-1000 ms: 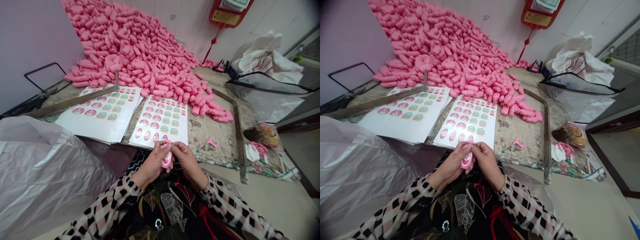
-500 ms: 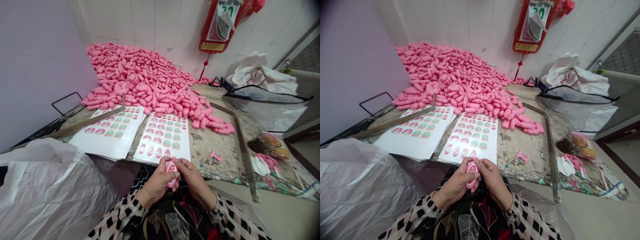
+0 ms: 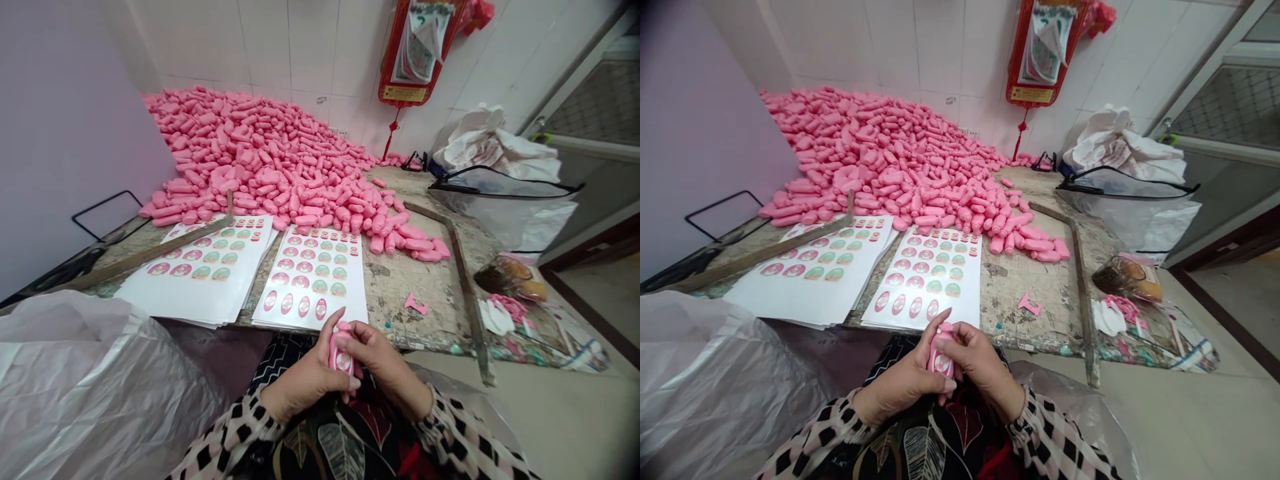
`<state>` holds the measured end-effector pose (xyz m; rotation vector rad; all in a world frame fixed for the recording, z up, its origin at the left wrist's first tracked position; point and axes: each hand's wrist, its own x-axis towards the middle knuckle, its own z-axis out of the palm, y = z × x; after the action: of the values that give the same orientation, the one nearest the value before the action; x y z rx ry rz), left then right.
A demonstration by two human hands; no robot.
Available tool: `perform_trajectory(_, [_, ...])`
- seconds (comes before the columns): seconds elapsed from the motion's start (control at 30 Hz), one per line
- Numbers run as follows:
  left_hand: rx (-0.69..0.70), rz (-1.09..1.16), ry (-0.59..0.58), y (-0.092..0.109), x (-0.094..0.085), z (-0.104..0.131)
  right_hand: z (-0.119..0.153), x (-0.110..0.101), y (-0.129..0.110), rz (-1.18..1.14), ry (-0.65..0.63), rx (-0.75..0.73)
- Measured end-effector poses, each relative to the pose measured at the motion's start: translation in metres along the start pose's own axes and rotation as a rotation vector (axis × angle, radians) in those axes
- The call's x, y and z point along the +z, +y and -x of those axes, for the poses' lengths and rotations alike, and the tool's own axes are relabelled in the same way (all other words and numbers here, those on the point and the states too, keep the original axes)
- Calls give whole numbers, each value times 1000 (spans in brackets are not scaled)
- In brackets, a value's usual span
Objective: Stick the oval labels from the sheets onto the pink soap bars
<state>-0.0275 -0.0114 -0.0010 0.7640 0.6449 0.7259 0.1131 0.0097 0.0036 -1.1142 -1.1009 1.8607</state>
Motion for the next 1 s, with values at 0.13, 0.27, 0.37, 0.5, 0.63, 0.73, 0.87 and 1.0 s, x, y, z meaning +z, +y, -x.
perform_trajectory(0.13, [9,84,16,-6,0,-4,2,-3,1,14,35,-32])
perform_trajectory(0.27, [27,50,-20,-11,1,-7,5,-24,-6,-14,178,-82])
perform_trajectory(0.37, [17,5,-41,-11,-1,-6,21,-56,-11,89,304,-128])
perform_trajectory(0.5, [-10,-8,-37,-8,-3,-6,61,-108,11,474,370,-78])
perform_trajectory(0.63, [-17,-2,-10,-6,-2,-6,96,-149,59,876,453,157])
perform_trajectory(0.73, [-28,-16,-14,-7,-2,-6,107,-162,82,1183,492,352])
perform_trajectory(0.87, [-38,-35,2,-9,-3,-7,104,-151,60,1406,366,411])
perform_trajectory(1.0, [-42,-47,19,-10,-5,-9,85,-124,-10,1074,141,137])
